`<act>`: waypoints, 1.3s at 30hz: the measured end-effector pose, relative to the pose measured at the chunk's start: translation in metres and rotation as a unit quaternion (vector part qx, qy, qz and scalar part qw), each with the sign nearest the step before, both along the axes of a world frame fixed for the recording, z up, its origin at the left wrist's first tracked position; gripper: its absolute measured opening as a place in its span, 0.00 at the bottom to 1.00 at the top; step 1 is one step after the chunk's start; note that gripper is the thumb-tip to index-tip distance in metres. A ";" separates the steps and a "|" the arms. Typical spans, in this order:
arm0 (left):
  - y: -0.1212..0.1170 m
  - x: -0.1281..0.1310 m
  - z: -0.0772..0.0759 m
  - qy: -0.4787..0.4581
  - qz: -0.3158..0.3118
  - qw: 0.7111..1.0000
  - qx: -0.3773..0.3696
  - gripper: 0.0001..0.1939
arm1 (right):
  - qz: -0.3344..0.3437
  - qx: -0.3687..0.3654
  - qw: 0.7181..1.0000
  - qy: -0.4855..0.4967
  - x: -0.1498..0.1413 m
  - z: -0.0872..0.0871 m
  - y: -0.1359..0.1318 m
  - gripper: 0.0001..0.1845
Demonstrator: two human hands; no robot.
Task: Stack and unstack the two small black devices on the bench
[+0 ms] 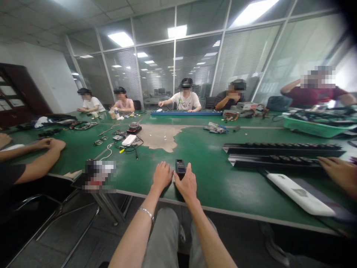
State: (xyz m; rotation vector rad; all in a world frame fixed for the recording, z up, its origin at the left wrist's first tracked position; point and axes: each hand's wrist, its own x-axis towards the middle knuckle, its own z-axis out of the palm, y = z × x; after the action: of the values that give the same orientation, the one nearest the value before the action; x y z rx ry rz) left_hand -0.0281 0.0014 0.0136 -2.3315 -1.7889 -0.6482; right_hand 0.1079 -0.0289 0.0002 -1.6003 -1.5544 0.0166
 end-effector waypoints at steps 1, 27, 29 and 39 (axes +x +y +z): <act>0.000 0.000 0.000 0.000 -0.001 1.000 0.000 0.18 | 0.002 0.001 1.000 -0.002 0.000 0.000 0.000 0.48; -0.010 -0.002 0.002 0.000 -0.010 1.000 0.015 0.16 | 0.012 -0.011 0.999 0.047 0.004 -0.002 -0.002 0.50; -0.012 -0.002 0.003 0.000 -0.012 1.000 0.017 0.16 | 0.013 -0.012 0.999 0.043 0.004 -0.002 -0.002 0.49; -0.019 -0.003 0.008 -0.014 0.050 0.998 0.023 0.17 | 0.019 -0.026 0.999 0.027 0.005 -0.003 -0.002 0.50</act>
State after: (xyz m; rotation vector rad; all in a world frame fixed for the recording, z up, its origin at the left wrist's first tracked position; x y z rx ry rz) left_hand -0.0316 -0.0176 0.0216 -2.1975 -1.8671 -0.7023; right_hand 0.1130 -0.0306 -0.0030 -1.5973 -1.5540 0.1203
